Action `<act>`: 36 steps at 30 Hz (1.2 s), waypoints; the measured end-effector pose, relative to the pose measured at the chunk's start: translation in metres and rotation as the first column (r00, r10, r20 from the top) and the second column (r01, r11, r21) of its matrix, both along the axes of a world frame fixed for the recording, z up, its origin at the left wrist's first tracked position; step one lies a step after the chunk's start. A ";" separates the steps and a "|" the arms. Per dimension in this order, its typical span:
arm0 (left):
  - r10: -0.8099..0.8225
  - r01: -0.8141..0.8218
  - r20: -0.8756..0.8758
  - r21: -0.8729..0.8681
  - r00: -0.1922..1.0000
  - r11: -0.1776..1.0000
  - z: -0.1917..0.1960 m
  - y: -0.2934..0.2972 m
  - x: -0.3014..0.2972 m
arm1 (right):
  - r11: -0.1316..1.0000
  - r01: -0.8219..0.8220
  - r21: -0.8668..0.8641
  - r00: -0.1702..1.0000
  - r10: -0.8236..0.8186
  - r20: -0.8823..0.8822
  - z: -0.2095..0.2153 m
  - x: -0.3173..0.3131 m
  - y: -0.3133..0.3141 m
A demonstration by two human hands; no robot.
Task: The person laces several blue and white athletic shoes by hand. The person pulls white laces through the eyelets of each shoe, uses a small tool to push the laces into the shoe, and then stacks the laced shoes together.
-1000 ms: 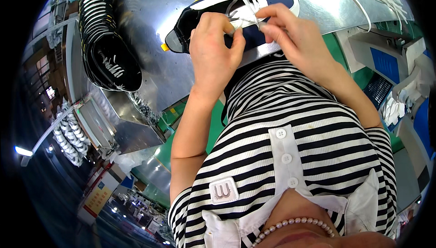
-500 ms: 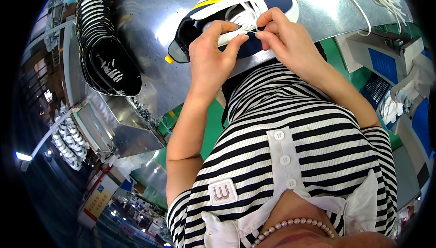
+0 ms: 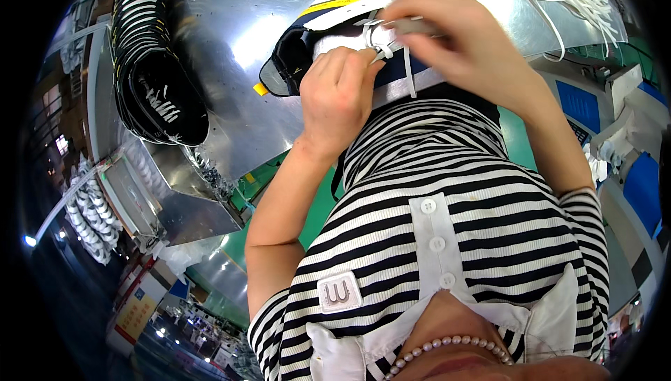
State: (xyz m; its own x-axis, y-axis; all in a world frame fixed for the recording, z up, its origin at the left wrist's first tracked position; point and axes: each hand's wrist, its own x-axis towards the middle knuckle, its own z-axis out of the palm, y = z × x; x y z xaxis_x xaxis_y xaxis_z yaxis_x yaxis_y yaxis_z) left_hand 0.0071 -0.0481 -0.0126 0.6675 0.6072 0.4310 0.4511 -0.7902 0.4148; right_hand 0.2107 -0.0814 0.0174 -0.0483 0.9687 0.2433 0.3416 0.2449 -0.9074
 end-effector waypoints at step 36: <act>-0.254 0.255 0.039 -0.034 0.966 0.966 -0.006 0.006 -0.014 | 0.978 -0.020 -0.210 0.963 -0.038 -0.268 0.015 -0.007 0.018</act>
